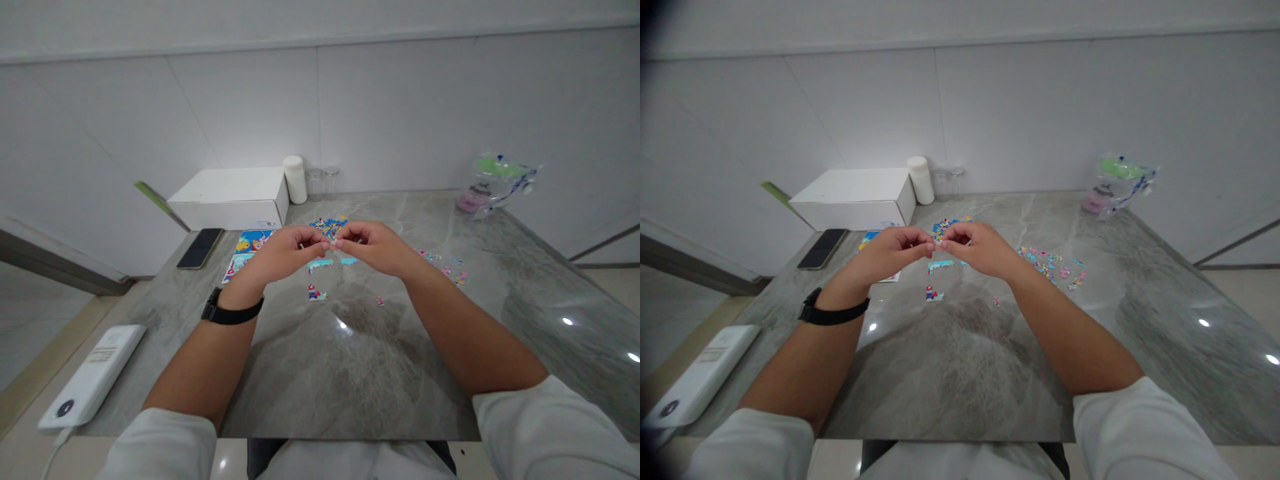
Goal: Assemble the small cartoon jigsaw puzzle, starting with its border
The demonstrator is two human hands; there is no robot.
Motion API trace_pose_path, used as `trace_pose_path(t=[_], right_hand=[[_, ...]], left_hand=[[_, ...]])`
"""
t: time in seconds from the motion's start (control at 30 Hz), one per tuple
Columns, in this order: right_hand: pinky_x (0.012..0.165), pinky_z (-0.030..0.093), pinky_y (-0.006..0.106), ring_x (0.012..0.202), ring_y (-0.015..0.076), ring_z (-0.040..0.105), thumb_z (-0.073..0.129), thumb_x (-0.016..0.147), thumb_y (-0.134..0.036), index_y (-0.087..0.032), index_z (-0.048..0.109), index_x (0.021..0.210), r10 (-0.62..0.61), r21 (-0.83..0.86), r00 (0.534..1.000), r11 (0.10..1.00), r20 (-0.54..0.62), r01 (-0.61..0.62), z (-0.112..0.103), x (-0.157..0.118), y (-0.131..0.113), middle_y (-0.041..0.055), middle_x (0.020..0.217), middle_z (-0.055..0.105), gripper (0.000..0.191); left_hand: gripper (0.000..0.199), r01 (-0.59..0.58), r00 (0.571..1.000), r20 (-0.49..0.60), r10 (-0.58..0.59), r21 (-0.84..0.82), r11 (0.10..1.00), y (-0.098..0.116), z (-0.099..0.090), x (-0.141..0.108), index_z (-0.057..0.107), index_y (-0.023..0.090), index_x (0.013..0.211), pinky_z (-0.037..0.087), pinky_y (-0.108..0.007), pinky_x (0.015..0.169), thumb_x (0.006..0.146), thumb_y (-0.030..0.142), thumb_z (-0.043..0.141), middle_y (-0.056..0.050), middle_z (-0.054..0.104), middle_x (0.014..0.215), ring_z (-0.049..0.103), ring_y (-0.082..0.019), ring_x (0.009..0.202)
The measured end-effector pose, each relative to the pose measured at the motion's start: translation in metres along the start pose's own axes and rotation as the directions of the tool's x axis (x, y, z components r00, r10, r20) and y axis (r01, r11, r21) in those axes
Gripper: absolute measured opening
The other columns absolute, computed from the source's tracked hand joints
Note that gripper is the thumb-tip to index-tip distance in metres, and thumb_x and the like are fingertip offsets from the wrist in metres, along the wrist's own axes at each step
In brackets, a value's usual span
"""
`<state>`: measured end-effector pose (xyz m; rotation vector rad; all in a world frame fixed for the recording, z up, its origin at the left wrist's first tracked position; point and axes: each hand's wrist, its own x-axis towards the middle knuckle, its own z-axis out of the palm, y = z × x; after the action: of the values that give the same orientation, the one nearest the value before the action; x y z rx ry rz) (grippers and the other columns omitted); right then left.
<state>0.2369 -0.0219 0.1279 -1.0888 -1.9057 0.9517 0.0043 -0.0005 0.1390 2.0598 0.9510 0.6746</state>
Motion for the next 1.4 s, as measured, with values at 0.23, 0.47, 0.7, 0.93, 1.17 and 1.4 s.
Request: trace_pose_path(t=[0.23,0.47,0.7,0.93,1.17,1.4], right_hand=[[0.062,0.035,0.028,0.066,0.0124,0.048,0.068,0.088,-0.053,-0.018,0.072,0.085,0.053,-0.030,0.999,0.998,-0.005,-0.053,-0.001,-0.001,0.001,-0.0013,0.072,0.060,0.035],[0.063,0.035,0.028,0.066,0.0123,0.050,0.066,0.090,-0.048,-0.018,0.070,0.081,0.038,-0.108,0.999,0.993,0.023,-0.035,0.006,0.000,0.001,-0.0019,0.071,0.060,0.031],[0.070,0.044,0.029,0.074,0.0143,0.058,0.069,0.089,-0.045,-0.019,0.072,0.096,-0.007,-0.059,1.000,0.998,-0.002,0.007,0.010,0.003,0.006,0.0018,0.086,0.071,0.027],[0.070,0.045,0.027,0.076,0.0149,0.063,0.072,0.087,-0.030,-0.020,0.071,0.096,0.112,-0.163,0.992,0.981,0.058,-0.102,0.014,0.008,0.030,0.0004,0.083,0.072,0.014],[0.066,0.040,0.025,0.075,0.0153,0.066,0.078,0.085,-0.020,-0.019,0.076,0.089,0.337,-0.524,0.872,0.844,0.356,-0.112,0.033,0.008,0.040,0.0017,0.083,0.077,0.005],[0.070,0.041,0.024,0.084,0.0169,0.070,0.076,0.089,-0.023,-0.021,0.080,0.096,0.346,-0.562,0.845,0.825,0.408,-0.067,0.051,0.009,0.053,0.0023,0.094,0.080,0.008]], left_hand=[[0.037,0.028,0.995,-0.097,-0.022,0.059,0.998,-0.004,0.000,0.001,0.074,0.016,0.090,0.042,-0.025,0.065,0.090,0.052,0.066,-0.001,0.069,0.080,0.057,-0.014,0.072],[0.031,-0.012,0.998,-0.063,0.018,0.097,0.995,-0.008,0.006,0.001,0.076,0.017,0.089,0.041,-0.023,0.061,0.092,0.046,0.066,0.000,0.068,0.075,0.054,-0.012,0.067],[0.031,-0.013,0.998,-0.057,0.023,0.177,0.984,-0.013,0.008,0.004,0.076,0.018,0.087,0.038,-0.024,0.060,0.094,0.045,0.062,0.001,0.068,0.074,0.055,-0.012,0.066],[0.029,-0.010,1.000,-0.006,0.014,0.469,0.883,-0.021,0.006,0.007,0.076,0.020,0.092,0.040,-0.028,0.067,0.098,0.041,0.057,-0.003,0.075,0.084,0.062,-0.017,0.073],[0.021,0.057,0.940,0.190,-0.284,0.733,0.678,-0.042,0.020,0.005,0.079,0.022,0.095,0.042,-0.030,0.068,0.085,0.040,0.075,-0.007,0.078,0.091,0.067,-0.021,0.081],[0.026,0.029,0.890,0.284,-0.356,0.745,0.667,-0.049,0.037,0.008,0.083,0.020,0.095,0.044,-0.032,0.069,0.084,0.043,0.079,-0.012,0.079,0.091,0.072,-0.025,0.081]])
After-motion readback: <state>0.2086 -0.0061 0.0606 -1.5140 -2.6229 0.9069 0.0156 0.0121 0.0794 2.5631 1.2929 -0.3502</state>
